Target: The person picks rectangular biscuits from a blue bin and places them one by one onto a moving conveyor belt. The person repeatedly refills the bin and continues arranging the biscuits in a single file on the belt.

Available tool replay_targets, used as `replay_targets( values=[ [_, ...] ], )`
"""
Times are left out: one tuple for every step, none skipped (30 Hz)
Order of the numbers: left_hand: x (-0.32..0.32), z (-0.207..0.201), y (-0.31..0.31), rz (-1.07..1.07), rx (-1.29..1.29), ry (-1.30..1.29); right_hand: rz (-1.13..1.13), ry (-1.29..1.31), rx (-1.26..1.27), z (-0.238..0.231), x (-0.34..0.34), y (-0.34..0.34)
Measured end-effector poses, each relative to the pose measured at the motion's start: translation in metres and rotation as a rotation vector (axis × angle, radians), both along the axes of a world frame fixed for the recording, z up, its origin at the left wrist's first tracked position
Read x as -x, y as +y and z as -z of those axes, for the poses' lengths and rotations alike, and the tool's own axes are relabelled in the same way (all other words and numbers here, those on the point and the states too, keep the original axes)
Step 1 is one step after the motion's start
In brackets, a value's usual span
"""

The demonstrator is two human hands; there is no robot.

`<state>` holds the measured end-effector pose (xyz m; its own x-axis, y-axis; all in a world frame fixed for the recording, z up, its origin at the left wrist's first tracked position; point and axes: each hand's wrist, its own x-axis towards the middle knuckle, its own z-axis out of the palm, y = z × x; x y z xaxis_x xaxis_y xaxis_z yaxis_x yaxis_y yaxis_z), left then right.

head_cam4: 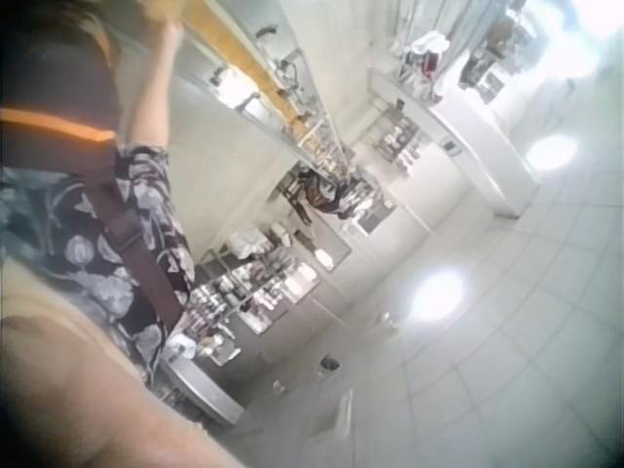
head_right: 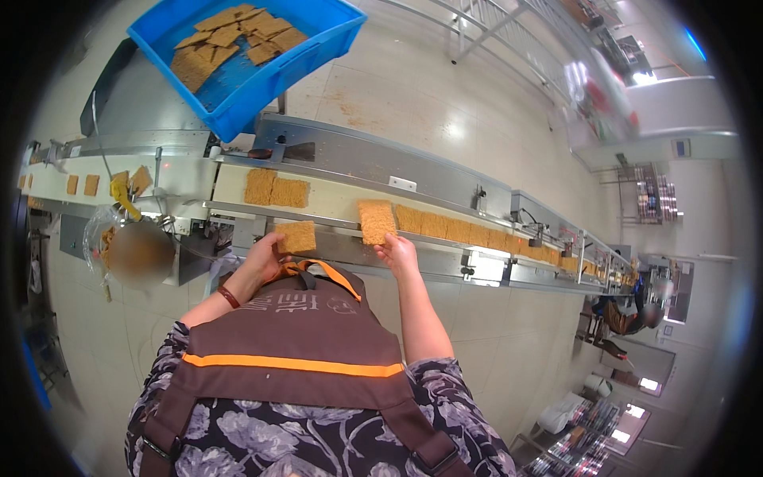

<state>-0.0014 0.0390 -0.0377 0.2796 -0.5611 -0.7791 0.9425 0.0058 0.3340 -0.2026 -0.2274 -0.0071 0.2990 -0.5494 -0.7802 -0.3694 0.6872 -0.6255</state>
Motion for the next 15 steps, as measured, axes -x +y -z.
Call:
replay_targets(
  values=[
    [0.002,-0.003,-0.006,0.017,-0.01,0.0,0.006,0.01,0.044,0.009,0.006,-0.006],
    [0.003,-0.007,-0.011,0.033,-0.021,-0.001,0.012,0.019,0.087,0.017,0.008,-0.01],
    [0.005,-0.01,-0.017,0.048,-0.033,-0.002,0.017,0.029,0.13,0.024,0.012,-0.014],
    [0.005,-0.01,-0.021,0.061,-0.035,-0.008,0.053,0.037,0.116,0.024,0.012,-0.016],
    [0.006,-0.009,-0.026,0.073,-0.036,-0.014,0.087,0.045,0.102,0.025,0.013,-0.018],
    [0.007,-0.008,-0.03,0.083,-0.037,-0.02,0.121,0.053,0.089,0.025,0.015,-0.02],
    [0.008,-0.007,-0.033,0.079,-0.039,-0.023,0.119,0.055,0.08,0.022,0.017,-0.021],
    [0.009,-0.005,-0.035,0.074,-0.041,-0.025,0.115,0.056,0.072,0.018,0.02,-0.021],
    [0.009,-0.004,-0.037,0.067,-0.043,-0.028,0.11,0.058,0.064,0.015,0.021,-0.022],
    [0.009,-0.004,-0.038,0.071,-0.054,-0.028,0.117,-0.03,0.067,0.013,0.023,-0.023],
    [0.009,-0.004,-0.039,0.074,-0.064,-0.03,0.122,-0.117,0.069,0.01,0.024,-0.025],
    [0.01,-0.004,-0.04,0.075,-0.075,-0.031,0.125,-0.205,0.071,0.009,0.024,-0.027],
    [0.011,-0.005,-0.042,0.082,-0.079,-0.029,0.098,-0.178,0.106,0.012,0.021,-0.031],
    [0.012,-0.006,-0.045,0.091,-0.085,-0.028,0.072,-0.15,0.141,0.018,0.015,-0.04],
    [0.014,-0.007,-0.048,0.099,-0.09,-0.027,0.045,-0.123,0.175,0.022,0.011,-0.047]
  ],
)
